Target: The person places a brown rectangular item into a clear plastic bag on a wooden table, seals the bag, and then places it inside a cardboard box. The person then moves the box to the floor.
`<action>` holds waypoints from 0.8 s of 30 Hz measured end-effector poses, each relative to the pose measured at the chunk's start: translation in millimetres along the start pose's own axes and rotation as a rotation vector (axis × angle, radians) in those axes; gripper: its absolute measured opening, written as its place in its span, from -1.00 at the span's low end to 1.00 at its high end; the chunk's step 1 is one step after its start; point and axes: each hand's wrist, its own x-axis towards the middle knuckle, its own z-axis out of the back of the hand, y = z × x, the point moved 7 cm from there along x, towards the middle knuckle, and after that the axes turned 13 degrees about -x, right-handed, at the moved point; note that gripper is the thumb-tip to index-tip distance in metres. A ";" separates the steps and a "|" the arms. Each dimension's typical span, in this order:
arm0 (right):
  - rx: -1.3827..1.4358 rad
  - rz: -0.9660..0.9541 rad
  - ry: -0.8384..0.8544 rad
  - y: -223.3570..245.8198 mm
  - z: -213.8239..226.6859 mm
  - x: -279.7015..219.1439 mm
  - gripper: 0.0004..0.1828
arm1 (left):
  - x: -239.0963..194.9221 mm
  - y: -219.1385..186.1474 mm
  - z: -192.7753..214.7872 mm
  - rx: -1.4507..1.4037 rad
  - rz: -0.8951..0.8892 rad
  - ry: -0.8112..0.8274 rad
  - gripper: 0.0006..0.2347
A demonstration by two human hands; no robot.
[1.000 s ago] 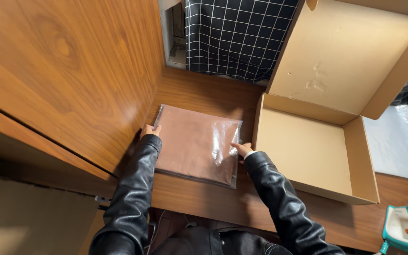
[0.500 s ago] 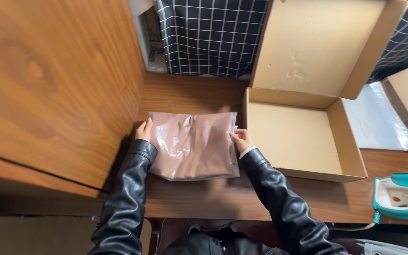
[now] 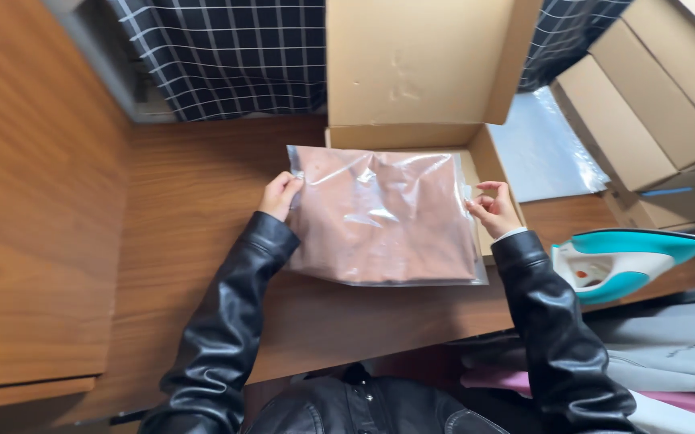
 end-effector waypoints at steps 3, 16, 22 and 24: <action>-0.122 -0.028 0.069 -12.5 33.0 4.6 -0.55 | 16.6 29.2 -50.4 -0.035 -0.013 0.066 -0.84; -1.005 -0.159 0.102 -58.4 68.3 80.4 -0.82 | 68.6 46.2 -133.2 0.768 0.114 0.081 -0.75; -1.142 -0.071 0.048 -42.7 46.9 95.8 -0.87 | 55.3 38.3 -140.5 0.935 0.164 0.028 -0.73; -1.172 -0.047 0.015 -57.8 45.5 104.1 -0.86 | 52.8 35.4 -137.8 0.968 0.173 0.016 -0.73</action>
